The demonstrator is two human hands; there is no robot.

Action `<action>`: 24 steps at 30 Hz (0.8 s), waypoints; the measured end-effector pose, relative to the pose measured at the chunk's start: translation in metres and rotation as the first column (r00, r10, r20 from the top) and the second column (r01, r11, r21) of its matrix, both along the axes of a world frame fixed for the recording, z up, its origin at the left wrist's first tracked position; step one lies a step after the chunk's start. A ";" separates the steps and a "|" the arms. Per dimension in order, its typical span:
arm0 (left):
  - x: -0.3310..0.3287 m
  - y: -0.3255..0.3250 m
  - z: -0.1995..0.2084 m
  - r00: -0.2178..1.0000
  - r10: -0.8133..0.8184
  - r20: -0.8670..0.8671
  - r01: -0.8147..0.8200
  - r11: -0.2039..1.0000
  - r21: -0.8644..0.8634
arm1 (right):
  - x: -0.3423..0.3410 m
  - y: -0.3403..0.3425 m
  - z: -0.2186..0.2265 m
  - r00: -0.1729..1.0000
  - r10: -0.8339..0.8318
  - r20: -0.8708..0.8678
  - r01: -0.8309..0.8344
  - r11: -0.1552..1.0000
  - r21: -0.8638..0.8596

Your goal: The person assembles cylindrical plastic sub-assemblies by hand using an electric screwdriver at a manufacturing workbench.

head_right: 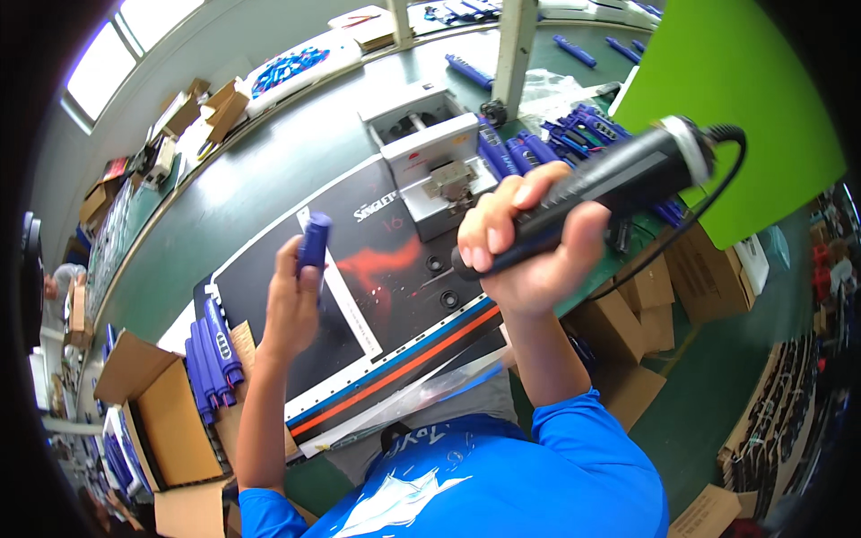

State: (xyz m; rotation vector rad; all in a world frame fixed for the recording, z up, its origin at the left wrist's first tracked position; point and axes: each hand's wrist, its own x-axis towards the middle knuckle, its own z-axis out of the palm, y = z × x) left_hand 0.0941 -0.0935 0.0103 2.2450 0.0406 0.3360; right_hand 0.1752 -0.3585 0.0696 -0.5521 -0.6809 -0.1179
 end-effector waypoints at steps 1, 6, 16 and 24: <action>-0.010 0.000 0.004 0.997 -0.014 0.074 0.038 0.940 -0.338 | -0.006 0.003 0.002 0.999 0.049 0.012 -0.049 0.998 0.026; -0.052 -0.017 0.018 0.939 0.161 0.303 0.251 0.276 -0.928 | -0.043 0.029 0.008 0.956 0.258 0.142 -0.268 0.962 0.057; -0.087 -0.026 0.003 0.916 0.293 0.273 0.346 -0.234 -0.909 | -0.106 0.089 0.007 0.958 0.256 0.130 -0.270 0.956 0.111; -0.084 -0.036 0.012 0.901 0.236 0.365 0.418 -0.238 -0.877 | -0.111 0.096 0.003 0.962 0.262 0.080 -0.269 0.958 0.095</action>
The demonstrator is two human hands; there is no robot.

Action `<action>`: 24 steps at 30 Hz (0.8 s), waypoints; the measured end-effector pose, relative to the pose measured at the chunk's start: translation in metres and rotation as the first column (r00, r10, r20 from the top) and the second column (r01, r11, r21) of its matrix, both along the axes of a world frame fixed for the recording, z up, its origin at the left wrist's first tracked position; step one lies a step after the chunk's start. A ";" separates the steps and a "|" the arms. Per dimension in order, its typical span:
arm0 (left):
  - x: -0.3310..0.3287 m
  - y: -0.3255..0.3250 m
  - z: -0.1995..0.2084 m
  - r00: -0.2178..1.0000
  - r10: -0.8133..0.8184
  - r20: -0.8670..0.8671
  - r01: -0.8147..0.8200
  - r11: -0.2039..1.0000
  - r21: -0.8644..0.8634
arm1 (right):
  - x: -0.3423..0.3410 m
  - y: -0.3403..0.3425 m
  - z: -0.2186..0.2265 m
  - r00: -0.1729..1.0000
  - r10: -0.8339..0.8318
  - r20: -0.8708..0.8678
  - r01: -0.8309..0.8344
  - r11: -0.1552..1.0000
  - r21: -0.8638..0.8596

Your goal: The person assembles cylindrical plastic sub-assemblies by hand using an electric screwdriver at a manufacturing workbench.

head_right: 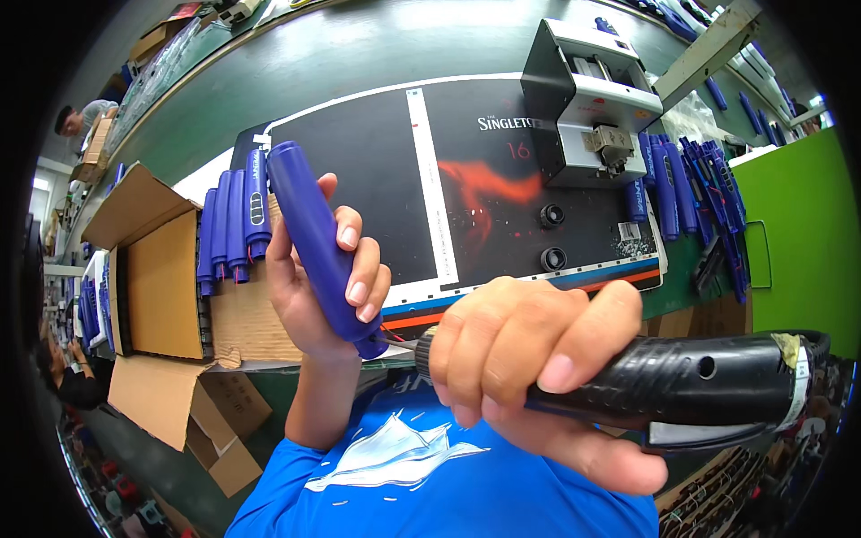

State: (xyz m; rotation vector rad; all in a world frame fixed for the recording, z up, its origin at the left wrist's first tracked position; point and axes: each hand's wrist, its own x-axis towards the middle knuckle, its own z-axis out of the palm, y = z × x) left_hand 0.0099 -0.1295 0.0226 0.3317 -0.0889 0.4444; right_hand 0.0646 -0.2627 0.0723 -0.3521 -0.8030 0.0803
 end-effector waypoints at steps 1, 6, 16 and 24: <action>-0.001 0.000 -0.001 1.000 0.000 -0.002 0.000 1.000 -0.002 | -0.001 0.001 -0.002 1.000 0.004 0.010 -0.004 1.000 -0.007; 0.004 -0.002 -0.005 1.000 -0.023 0.016 0.023 1.000 -0.003 | 0.002 -0.003 -0.005 0.999 -0.006 0.051 0.007 0.999 -0.032; 0.016 -0.009 0.003 0.940 0.214 -0.265 -0.118 0.934 0.338 | 0.014 -0.010 -0.027 0.998 -0.061 0.018 0.061 0.997 -0.037; 0.011 0.070 -0.003 0.500 0.866 0.021 0.536 -0.328 0.777 | 0.140 -0.084 -0.013 0.880 -0.475 -0.029 0.459 0.864 -0.207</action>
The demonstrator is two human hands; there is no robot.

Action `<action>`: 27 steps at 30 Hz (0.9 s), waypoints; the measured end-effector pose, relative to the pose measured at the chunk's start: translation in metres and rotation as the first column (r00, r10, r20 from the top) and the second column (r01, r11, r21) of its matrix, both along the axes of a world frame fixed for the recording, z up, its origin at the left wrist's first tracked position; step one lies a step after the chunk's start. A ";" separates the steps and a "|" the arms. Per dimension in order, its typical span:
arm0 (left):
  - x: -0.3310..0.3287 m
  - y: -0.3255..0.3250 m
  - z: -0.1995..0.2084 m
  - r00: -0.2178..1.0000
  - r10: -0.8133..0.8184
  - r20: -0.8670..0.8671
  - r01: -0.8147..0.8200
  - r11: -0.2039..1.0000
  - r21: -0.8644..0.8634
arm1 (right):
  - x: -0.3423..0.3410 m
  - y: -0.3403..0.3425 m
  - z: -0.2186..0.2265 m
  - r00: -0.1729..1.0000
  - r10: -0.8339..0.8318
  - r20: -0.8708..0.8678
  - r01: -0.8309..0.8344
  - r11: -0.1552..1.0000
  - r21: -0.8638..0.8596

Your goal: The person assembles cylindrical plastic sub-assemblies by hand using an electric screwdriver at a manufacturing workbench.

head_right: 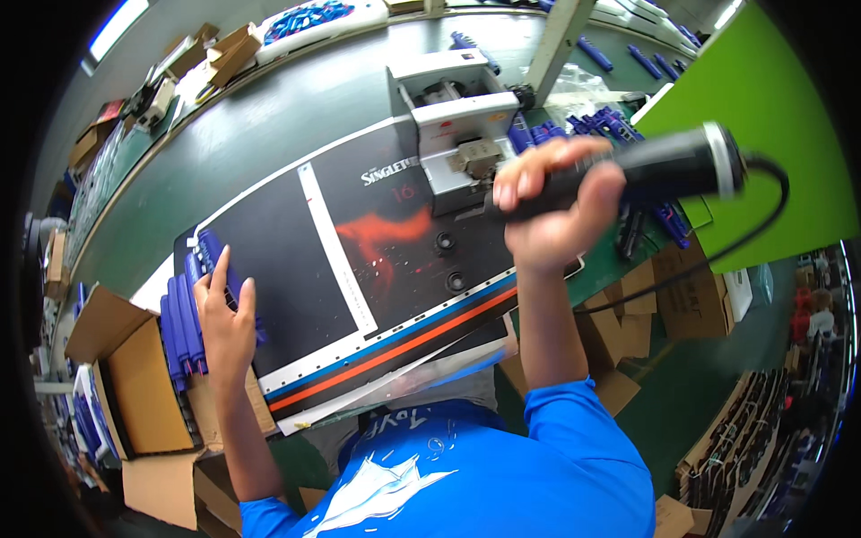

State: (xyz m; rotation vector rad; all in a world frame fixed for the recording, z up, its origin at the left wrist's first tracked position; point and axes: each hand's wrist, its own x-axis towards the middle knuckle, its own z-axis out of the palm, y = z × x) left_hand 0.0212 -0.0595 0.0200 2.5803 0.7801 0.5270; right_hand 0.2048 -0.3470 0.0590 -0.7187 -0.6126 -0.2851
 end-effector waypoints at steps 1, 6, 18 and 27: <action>0.003 0.010 -0.006 0.994 0.052 -0.100 -0.047 0.998 0.050 | 0.017 -0.002 0.003 0.996 -0.083 0.013 0.083 0.994 -0.063; 0.005 0.036 -0.015 0.887 0.291 -0.359 -0.118 0.894 0.432 | 0.062 0.013 0.009 0.958 -0.278 0.067 0.286 0.918 -0.275; 0.074 -0.103 0.006 0.790 -0.601 0.120 0.576 0.795 0.191 | 0.026 -0.006 -0.002 0.964 -0.261 -0.041 0.239 0.927 -0.290; 0.201 -0.237 -0.036 0.452 -0.891 -0.045 0.561 0.245 0.791 | -0.040 -0.118 0.017 0.953 -0.291 -0.086 0.300 0.946 0.124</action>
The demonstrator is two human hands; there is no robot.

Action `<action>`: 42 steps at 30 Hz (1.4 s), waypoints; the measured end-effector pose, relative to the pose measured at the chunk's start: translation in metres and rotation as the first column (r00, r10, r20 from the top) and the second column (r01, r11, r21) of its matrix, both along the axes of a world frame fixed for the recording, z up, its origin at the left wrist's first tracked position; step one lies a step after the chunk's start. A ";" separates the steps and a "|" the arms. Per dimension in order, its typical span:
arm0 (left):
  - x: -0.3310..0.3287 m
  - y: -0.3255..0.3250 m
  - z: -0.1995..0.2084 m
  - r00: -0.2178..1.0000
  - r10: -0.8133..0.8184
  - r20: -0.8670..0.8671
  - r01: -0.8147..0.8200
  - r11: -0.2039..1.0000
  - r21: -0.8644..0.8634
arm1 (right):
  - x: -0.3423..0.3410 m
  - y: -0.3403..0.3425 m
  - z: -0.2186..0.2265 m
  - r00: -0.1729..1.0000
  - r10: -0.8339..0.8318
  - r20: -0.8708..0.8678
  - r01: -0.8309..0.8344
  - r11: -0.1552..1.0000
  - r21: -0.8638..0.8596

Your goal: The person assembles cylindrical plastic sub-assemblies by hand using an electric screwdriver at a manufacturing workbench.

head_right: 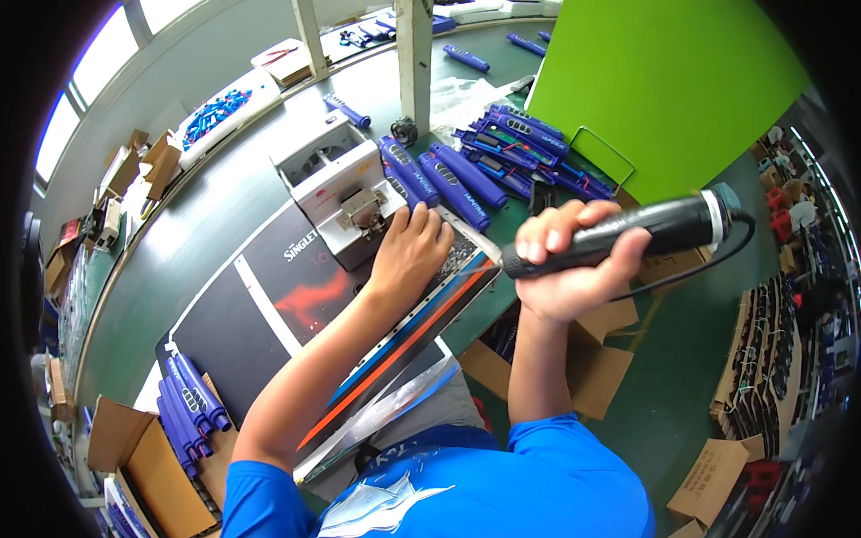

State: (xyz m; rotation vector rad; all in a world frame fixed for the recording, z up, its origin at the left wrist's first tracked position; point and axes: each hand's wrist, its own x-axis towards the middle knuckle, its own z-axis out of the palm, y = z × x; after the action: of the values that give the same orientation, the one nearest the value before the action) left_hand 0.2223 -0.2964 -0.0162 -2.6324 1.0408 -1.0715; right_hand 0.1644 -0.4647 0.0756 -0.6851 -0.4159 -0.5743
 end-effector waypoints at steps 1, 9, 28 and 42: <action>0.012 -0.007 -0.011 0.999 0.035 0.008 -0.035 0.997 0.068 | -0.006 -0.006 0.002 1.000 -0.007 0.002 0.007 1.000 0.001; 0.000 -0.002 0.043 0.942 -0.317 -0.108 0.269 0.908 -0.322 | -0.032 -0.041 -0.005 0.969 -0.236 0.075 0.238 0.971 -0.013; -0.241 0.163 0.019 0.943 -0.315 0.106 -0.185 -0.764 -0.618 | 0.101 0.121 0.001 0.998 -0.045 0.044 0.059 0.918 -0.392; -0.271 0.142 0.010 0.781 -0.574 0.245 -0.534 -0.818 -0.212 | 0.091 0.123 -0.010 0.998 0.062 -0.005 -0.058 0.911 -0.408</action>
State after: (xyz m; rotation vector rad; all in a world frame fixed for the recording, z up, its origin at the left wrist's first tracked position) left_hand -0.0490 -0.1543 -0.0067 0.3297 0.3289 0.2011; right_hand 0.2551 -0.3417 0.0658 -1.0686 -0.5713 -0.4336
